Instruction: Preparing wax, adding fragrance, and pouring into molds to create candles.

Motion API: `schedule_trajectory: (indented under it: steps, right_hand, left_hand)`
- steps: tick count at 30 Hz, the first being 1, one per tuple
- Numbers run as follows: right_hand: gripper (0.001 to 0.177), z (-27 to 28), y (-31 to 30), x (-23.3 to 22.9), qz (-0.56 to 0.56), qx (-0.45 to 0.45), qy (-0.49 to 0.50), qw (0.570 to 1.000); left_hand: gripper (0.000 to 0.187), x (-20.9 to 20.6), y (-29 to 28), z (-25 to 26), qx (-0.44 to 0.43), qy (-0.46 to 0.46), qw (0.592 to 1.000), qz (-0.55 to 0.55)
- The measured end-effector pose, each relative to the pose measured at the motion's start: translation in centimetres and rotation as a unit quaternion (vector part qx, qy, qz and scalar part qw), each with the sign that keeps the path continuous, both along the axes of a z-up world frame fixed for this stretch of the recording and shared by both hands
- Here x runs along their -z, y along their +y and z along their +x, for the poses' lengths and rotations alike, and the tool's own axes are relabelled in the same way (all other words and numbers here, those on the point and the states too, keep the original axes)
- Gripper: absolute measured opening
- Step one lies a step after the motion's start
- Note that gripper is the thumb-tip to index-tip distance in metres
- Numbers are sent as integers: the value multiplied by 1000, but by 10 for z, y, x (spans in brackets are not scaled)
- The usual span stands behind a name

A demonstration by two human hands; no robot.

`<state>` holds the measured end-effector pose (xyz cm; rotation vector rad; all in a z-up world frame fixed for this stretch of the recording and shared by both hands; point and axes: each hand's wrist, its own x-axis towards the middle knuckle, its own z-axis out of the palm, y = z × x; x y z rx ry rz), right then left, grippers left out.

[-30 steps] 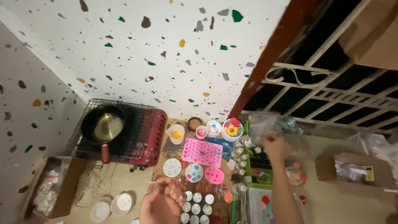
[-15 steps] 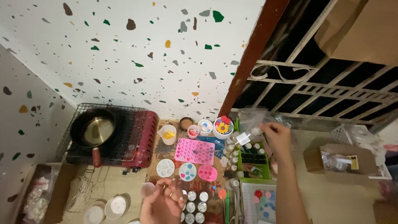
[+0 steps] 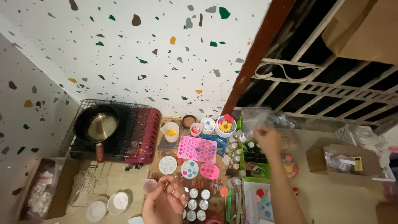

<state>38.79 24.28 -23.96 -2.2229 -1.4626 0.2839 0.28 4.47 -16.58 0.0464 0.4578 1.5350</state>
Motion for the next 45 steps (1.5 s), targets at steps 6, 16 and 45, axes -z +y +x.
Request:
schedule_trajectory:
  steps: [6, 16, 45]
  right_hand:
    - [21, -17, -10, 64, 128, -78, -71, 986]
    - [37, -21, 2, 141, 1, -55, 60, 997]
    - [38, -3, -110, 171, -150, -175, -54, 972]
  left_hand:
    - [38, 2, 2, -9, -21, -8, 1000, 0]
    - [41, 6, 5, -14, -28, 25, 999, -28]
    - [37, -24, -6, -4, -24, 11, 999, -29]
